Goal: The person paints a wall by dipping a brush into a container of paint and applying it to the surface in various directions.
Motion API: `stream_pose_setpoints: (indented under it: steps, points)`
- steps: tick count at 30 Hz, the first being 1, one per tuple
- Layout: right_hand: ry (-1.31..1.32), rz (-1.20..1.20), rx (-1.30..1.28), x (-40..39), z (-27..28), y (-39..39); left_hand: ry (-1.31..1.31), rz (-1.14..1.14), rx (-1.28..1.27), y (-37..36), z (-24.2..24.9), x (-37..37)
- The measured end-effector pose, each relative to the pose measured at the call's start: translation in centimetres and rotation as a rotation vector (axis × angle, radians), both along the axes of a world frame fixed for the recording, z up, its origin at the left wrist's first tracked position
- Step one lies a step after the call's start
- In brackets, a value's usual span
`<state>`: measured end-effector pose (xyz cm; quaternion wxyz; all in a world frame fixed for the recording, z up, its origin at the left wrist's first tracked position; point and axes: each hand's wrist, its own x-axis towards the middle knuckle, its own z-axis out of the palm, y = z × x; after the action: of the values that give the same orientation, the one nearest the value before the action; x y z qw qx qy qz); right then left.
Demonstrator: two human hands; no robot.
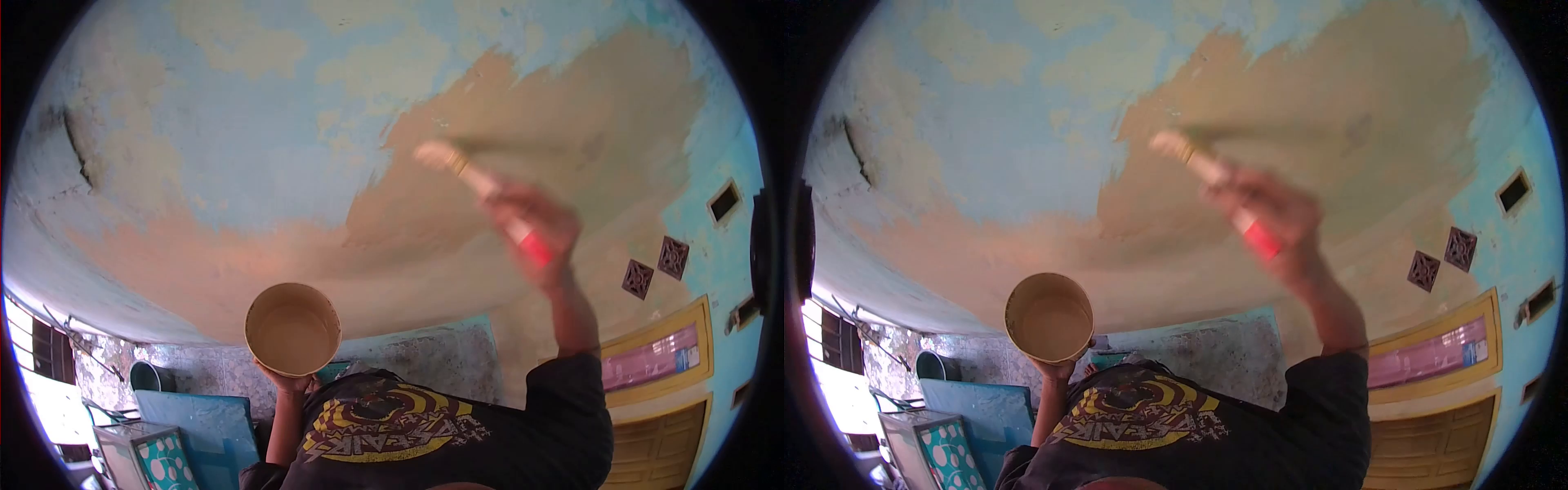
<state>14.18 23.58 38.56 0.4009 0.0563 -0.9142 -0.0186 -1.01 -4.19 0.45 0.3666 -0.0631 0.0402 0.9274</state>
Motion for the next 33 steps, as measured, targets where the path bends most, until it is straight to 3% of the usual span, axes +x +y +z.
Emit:
stream_pose_setpoints:
  steps: [2, 5, 6, 8, 11, 14, 20, 23, 24, 26, 29, 31, 33]
  points:
    - [0.083, -0.137, 0.0, 0.1, 4.9, -0.6, 0.168, 0.034, -0.099, 0.1, -3.5, -0.6]
    - [0.179, -0.177, 0.222, 0.2, 4.3, -1.2, 0.175, -0.008, -0.09, 0.6, -3.1, -0.8]
    - [0.264, -0.113, 0.433, 0.0, 1.6, 0.0, 0.139, -0.016, -0.079, 0.6, -2.4, -0.6]
    - [-0.101, -0.054, 0.357, 0.0, -1.4, -3.3, 0.073, -0.014, -0.068, 0.6, -1.4, -0.3]
    - [-0.201, -0.02, 0.321, -0.5, -5.9, -3.4, -0.012, 0.015, -0.081, 0.3, -0.1, 0.1]
    - [-0.206, 0.014, 0.135, 0.0, -2.3, -3.5, 0.069, -0.033, -0.044, 0.2, 2.4, 0.2]
    - [0.28, -0.178, 0.257, -0.1, 9.4, -0.9, 0.228, -0.133, 0.017, -0.1, 1.2, -0.8]
    - [0.294, -0.232, 0.421, -0.5, 8.0, -1.3, 0.282, -0.144, 0.046, -0.1, 1.6, -0.7]
    - [0.23, -0.11, 0.568, -0.9, 6.3, -1.2, 0.29, -0.143, 0.058, -0.2, 1.6, -0.6]
    - [-0.052, -0.102, 0.628, -1.8, -1.6, -2.2, 0.323, -0.131, 0.034, -0.8, 0.4, -0.8]
    - [0.006, 0.019, 0.259, -0.9, 2.0, -3.5, 0.323, -0.107, 0.048, -0.4, 1.5, -1.3]
    - [0.092, -0.131, 0.323, 0.8, 5.5, -2.8, 0.281, -0.101, 0.015, -0.7, 2.0, -0.8]
    - [0.234, -0.22, 0.553, 0.6, 7.5, -0.4, 0.232, -0.074, -0.04, -0.6, 1.5, -0.9]
